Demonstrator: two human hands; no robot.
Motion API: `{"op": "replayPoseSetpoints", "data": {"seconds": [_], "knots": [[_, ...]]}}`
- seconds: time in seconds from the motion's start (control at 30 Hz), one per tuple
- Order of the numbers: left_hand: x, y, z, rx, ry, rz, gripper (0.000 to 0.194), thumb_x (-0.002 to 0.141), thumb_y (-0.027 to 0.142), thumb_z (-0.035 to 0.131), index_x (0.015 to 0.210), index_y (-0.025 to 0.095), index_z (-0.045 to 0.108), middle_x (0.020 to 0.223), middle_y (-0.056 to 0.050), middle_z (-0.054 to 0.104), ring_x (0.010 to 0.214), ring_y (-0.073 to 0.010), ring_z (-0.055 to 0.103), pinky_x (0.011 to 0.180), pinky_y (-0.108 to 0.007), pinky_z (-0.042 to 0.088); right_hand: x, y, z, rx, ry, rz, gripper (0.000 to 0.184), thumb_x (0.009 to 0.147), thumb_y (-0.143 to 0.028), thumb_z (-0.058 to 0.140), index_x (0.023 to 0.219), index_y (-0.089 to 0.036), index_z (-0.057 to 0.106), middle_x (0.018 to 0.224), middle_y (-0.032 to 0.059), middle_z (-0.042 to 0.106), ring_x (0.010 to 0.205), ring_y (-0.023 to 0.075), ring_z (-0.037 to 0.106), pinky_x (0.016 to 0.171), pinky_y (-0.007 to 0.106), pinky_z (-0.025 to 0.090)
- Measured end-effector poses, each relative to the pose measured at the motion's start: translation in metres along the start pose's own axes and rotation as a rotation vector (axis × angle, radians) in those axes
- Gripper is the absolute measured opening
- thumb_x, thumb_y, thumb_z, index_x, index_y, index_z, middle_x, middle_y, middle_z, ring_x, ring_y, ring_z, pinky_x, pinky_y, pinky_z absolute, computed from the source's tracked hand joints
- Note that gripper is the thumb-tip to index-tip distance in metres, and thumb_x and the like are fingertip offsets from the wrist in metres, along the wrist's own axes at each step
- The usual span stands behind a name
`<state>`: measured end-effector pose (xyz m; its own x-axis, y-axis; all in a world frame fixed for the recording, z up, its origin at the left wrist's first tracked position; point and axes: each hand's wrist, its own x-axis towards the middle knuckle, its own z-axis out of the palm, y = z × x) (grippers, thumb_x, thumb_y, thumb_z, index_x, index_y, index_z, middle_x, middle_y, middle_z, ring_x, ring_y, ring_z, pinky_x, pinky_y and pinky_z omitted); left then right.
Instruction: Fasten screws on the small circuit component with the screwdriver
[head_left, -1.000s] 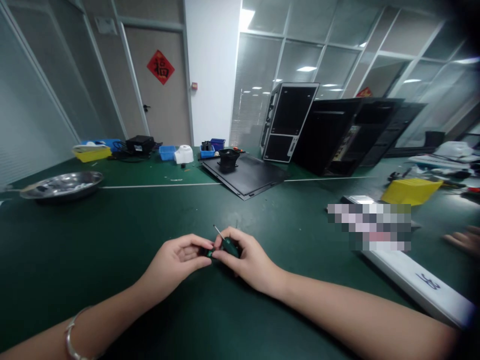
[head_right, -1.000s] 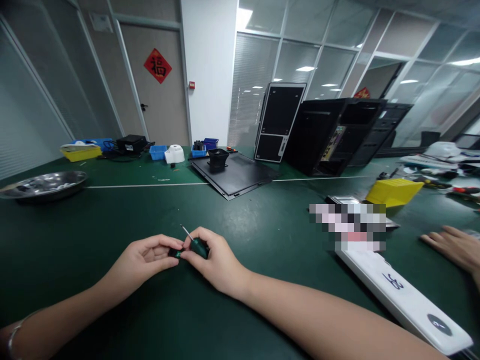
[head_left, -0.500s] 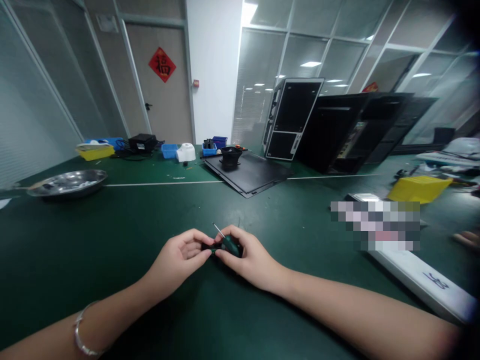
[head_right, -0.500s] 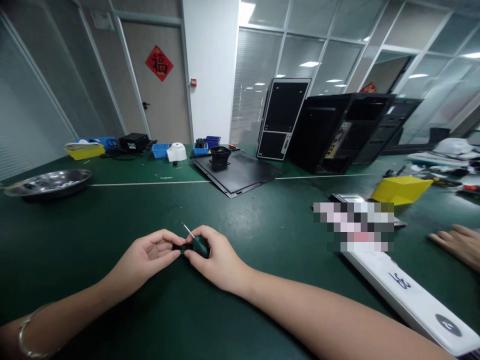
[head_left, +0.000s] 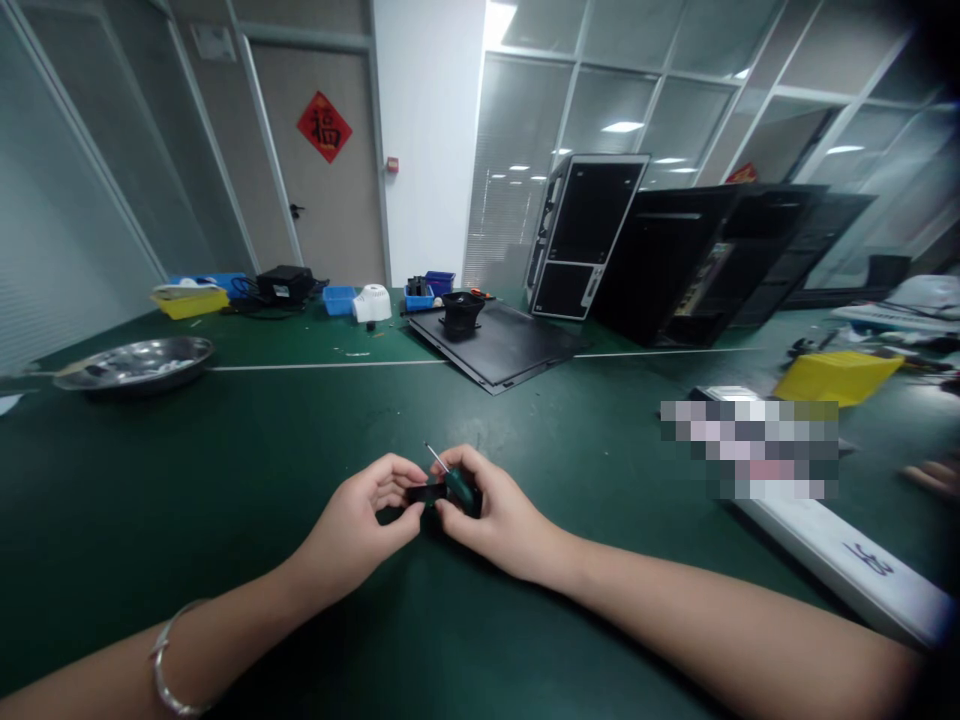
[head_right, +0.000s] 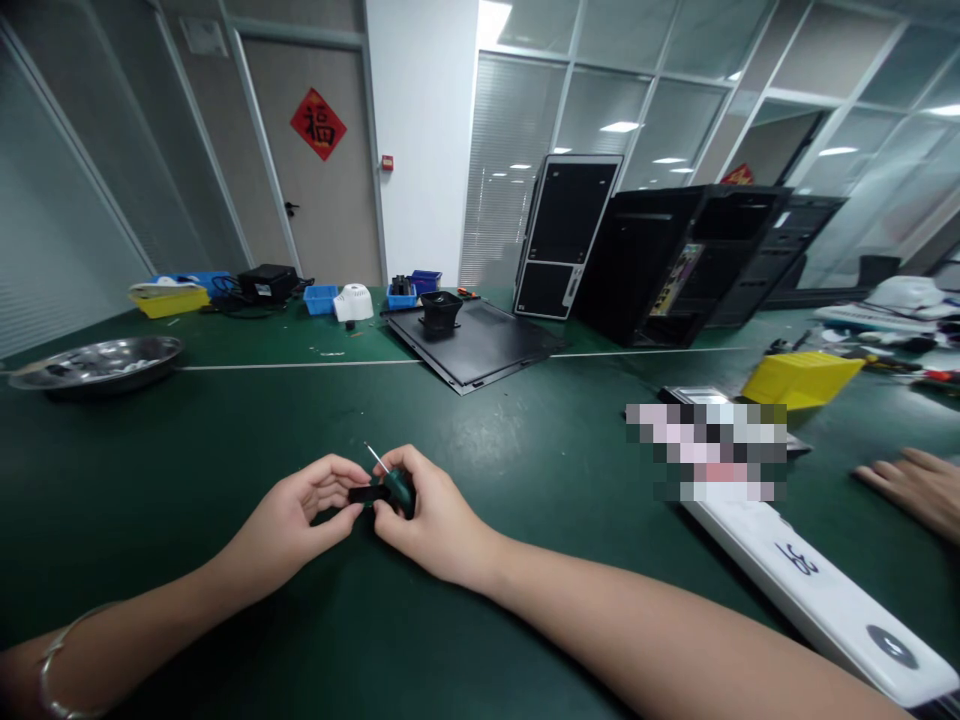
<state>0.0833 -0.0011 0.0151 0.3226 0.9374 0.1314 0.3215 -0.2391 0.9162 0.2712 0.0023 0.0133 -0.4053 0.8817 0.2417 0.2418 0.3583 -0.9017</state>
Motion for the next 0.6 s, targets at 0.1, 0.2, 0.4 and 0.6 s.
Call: {"op": "replayPoseSetpoints", "data": {"seconds": [0.1, 0.2, 0.4, 0.6], "knots": [[-0.0006, 0.0004, 0.0010, 0.023, 0.016, 0.023, 0.016, 0.079, 0.025, 0.061, 0.094, 0.018, 0.059, 0.093, -0.006, 0.068, 0.089, -0.0196, 0.067, 0.082, -0.032, 0.055, 0.0004, -0.0013, 0.0014, 0.001, 0.000, 0.018, 0.029, 0.074, -0.012, 0.058, 0.101, -0.020, 0.051, 0.094, 0.0009, 0.059, 0.082, 0.0141, 0.054, 0.075, 0.028, 0.046], [-0.0011, 0.0014, 0.0031, 0.041, 0.032, 0.046, 0.015, 0.079, 0.023, 0.061, 0.092, 0.018, 0.058, 0.091, -0.005, 0.067, 0.087, -0.0191, 0.067, 0.080, -0.031, 0.055, 0.0007, -0.0015, 0.0028, -0.004, 0.008, 0.023, 0.029, 0.074, -0.012, 0.058, 0.101, -0.020, 0.050, 0.091, 0.0003, 0.058, 0.079, 0.0135, 0.054, 0.073, 0.027, 0.045], [-0.0012, 0.0050, 0.0070, 0.049, 0.057, 0.049, 0.012, 0.078, 0.021, 0.060, 0.089, 0.018, 0.057, 0.087, -0.004, 0.066, 0.083, -0.0189, 0.066, 0.078, -0.032, 0.054, -0.0002, -0.0014, 0.0047, -0.078, 0.038, 0.017, 0.028, 0.073, -0.013, 0.058, 0.100, -0.019, 0.051, 0.089, 0.0006, 0.058, 0.078, 0.0141, 0.052, 0.071, 0.027, 0.044], [-0.0010, 0.0050, 0.0064, 0.046, 0.054, 0.048, 0.011, 0.080, 0.021, 0.060, 0.090, 0.018, 0.057, 0.088, -0.004, 0.066, 0.084, -0.0185, 0.066, 0.077, -0.030, 0.052, -0.0006, -0.0038, 0.0053, -0.097, 0.062, 0.004, 0.024, 0.075, -0.013, 0.056, 0.098, -0.019, 0.053, 0.093, 0.0026, 0.060, 0.087, 0.0170, 0.055, 0.075, 0.028, 0.045]]}}
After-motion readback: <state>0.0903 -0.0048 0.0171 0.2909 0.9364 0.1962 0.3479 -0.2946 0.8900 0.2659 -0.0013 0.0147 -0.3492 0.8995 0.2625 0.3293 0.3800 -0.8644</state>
